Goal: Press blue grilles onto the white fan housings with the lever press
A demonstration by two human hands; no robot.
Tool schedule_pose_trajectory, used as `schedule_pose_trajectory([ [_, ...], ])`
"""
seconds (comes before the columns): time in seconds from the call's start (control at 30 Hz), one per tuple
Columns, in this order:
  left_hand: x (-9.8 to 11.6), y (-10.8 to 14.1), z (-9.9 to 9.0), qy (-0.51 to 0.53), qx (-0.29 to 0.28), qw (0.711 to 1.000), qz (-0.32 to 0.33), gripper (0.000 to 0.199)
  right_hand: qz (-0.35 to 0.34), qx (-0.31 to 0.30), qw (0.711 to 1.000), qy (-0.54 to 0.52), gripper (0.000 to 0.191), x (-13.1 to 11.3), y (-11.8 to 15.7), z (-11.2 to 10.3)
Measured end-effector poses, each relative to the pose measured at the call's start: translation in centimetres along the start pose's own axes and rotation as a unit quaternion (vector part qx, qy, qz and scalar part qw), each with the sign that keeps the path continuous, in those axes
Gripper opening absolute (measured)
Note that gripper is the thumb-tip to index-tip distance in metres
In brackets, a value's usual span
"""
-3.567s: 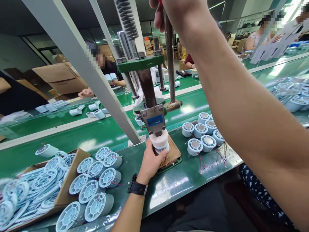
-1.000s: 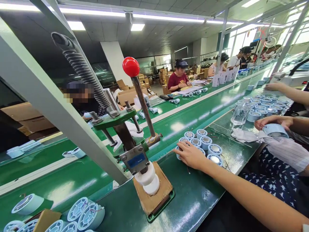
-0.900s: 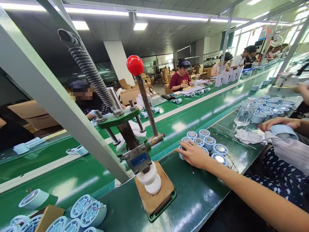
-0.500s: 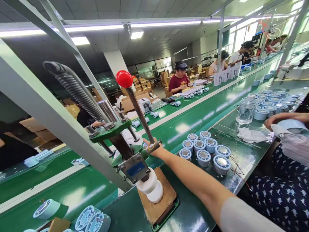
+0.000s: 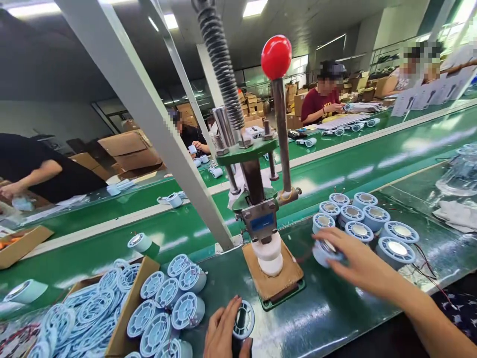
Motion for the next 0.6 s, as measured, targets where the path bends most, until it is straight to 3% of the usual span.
schedule_pose_trajectory([
  [0.07,0.1,-0.1,-0.1,-0.013,0.002,1.0,0.014,0.049,-0.014,-0.02,0.999,-0.021,0.048,0.0,4.8,0.2],
  [0.17,0.6,-0.4,-0.3,-0.041,0.002,0.999,0.025,0.049,-0.001,-0.045,0.998,-0.044,0.051,-0.2,8.4,1.4],
  [0.23,0.8,-0.5,-0.6,-0.046,0.006,0.999,0.021,0.046,0.026,-0.024,0.997,-0.066,0.049,-0.5,9.0,2.0],
  [0.4,0.9,0.1,-1.6,-0.029,0.035,0.999,0.005,0.044,0.158,0.12,0.973,-0.114,0.047,-0.9,9.3,3.4],
  [0.47,1.5,0.8,-1.4,-0.018,0.051,0.998,0.019,0.045,0.178,0.147,0.965,-0.124,0.041,-1.3,9.4,4.2],
  [0.6,5.7,3.1,1.1,0.068,0.089,0.993,0.045,0.044,0.182,0.14,0.96,-0.16,0.033,-1.5,9.3,5.4],
])
Point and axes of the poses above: each hand's wrist, its own y-axis away from the middle knuckle, its own z-axis out of the palm, x = y × z, the point moved 4 cm from there along -y, towards the middle knuckle, and after that the axes turned 6 degrees about -y, right-handed, at the moved point
